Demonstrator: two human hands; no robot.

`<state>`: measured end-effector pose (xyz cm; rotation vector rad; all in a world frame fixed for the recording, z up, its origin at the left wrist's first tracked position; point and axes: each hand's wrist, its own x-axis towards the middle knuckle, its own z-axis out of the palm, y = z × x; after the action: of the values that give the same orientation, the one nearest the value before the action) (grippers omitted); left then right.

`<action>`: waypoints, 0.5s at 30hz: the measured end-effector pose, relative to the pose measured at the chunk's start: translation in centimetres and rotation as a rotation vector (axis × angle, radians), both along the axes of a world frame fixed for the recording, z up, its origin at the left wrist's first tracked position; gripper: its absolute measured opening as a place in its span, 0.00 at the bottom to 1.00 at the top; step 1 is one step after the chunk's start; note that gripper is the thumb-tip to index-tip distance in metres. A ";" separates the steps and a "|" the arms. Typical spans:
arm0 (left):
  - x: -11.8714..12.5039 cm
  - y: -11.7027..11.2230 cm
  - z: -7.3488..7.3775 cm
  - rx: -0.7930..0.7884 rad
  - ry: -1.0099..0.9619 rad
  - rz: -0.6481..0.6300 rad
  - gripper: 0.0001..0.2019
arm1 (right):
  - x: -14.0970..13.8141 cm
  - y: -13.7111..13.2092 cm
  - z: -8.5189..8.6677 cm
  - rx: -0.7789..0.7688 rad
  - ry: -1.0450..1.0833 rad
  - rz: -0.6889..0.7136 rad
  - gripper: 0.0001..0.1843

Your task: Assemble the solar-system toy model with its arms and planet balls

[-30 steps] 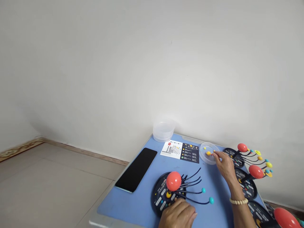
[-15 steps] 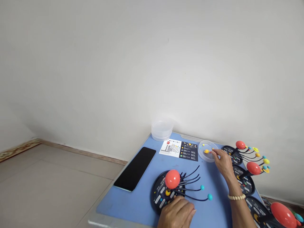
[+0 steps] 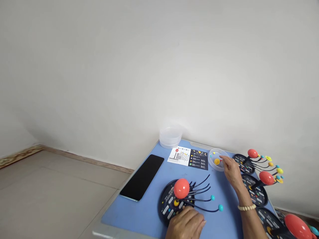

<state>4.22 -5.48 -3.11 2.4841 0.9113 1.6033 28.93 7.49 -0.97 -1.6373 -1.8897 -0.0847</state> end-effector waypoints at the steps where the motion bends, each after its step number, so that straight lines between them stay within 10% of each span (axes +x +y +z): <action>1: 0.0 0.0 -0.1 0.000 0.004 0.000 0.15 | -0.2 0.0 0.0 -0.007 -0.012 0.013 0.22; 15: 0.0 0.0 0.0 -0.036 0.015 -0.002 0.16 | -1.0 0.3 0.4 -0.153 -0.096 -0.002 0.18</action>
<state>4.20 -5.52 -3.15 2.4754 0.9308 1.5562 27.96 7.79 -0.53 -1.7648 -2.0090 -0.0205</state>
